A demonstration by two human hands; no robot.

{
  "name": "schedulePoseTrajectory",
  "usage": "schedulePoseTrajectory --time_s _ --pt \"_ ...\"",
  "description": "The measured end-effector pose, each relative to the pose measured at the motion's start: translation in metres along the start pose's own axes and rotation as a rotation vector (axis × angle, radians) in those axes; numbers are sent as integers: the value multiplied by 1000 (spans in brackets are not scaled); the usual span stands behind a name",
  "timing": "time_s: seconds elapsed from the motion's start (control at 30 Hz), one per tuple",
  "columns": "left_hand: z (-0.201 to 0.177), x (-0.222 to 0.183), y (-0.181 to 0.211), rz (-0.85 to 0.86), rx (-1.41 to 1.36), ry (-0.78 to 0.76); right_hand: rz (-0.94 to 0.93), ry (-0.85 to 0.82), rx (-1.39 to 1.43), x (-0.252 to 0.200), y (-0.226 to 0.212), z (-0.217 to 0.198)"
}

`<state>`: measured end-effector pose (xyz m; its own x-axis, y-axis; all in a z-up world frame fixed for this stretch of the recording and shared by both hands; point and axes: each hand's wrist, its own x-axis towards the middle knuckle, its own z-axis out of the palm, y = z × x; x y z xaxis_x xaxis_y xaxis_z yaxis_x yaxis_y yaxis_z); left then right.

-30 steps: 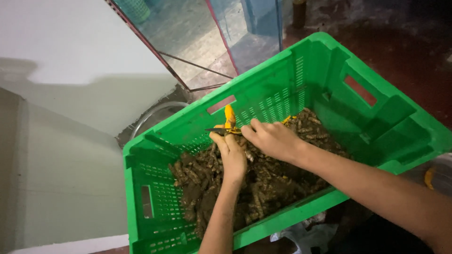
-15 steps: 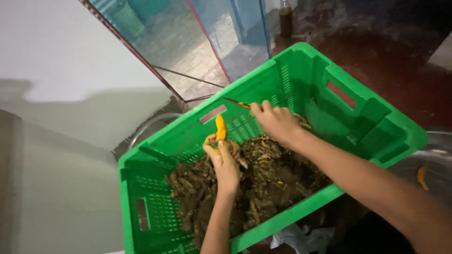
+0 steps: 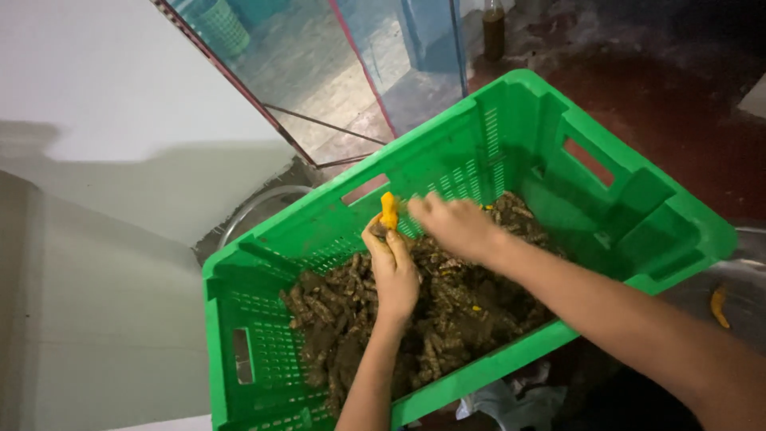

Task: Peeling the skin off turmeric roots using a knife inside a plastic crate

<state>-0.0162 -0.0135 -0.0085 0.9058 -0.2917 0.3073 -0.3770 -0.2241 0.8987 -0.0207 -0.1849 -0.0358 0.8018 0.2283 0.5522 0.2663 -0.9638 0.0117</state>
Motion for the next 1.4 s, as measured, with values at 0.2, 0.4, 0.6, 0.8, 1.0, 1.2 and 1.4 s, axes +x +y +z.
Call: schedulePoseTrajectory --time_s 0.2,0.4,0.6,0.8,1.0,1.2,1.4 --pt "-2 2 48 -254 -509 -39 262 -130 179 -3 23 10" --pt "-2 15 22 -582 -807 27 -62 67 -10 3 -21 -9" --pt "1 13 -28 -561 -858 6 -197 118 -231 1 -25 -11" --pt "-7 4 41 -512 -970 -55 133 -31 -199 1 8 17" --pt "-2 16 8 -582 -1095 -81 158 11 -1 -2 3 -10" --pt "-12 20 -11 -853 -1226 -173 369 198 644 16 -9 -25" --pt "-21 26 -11 -865 -1034 -247 283 41 848 14 -10 -54"
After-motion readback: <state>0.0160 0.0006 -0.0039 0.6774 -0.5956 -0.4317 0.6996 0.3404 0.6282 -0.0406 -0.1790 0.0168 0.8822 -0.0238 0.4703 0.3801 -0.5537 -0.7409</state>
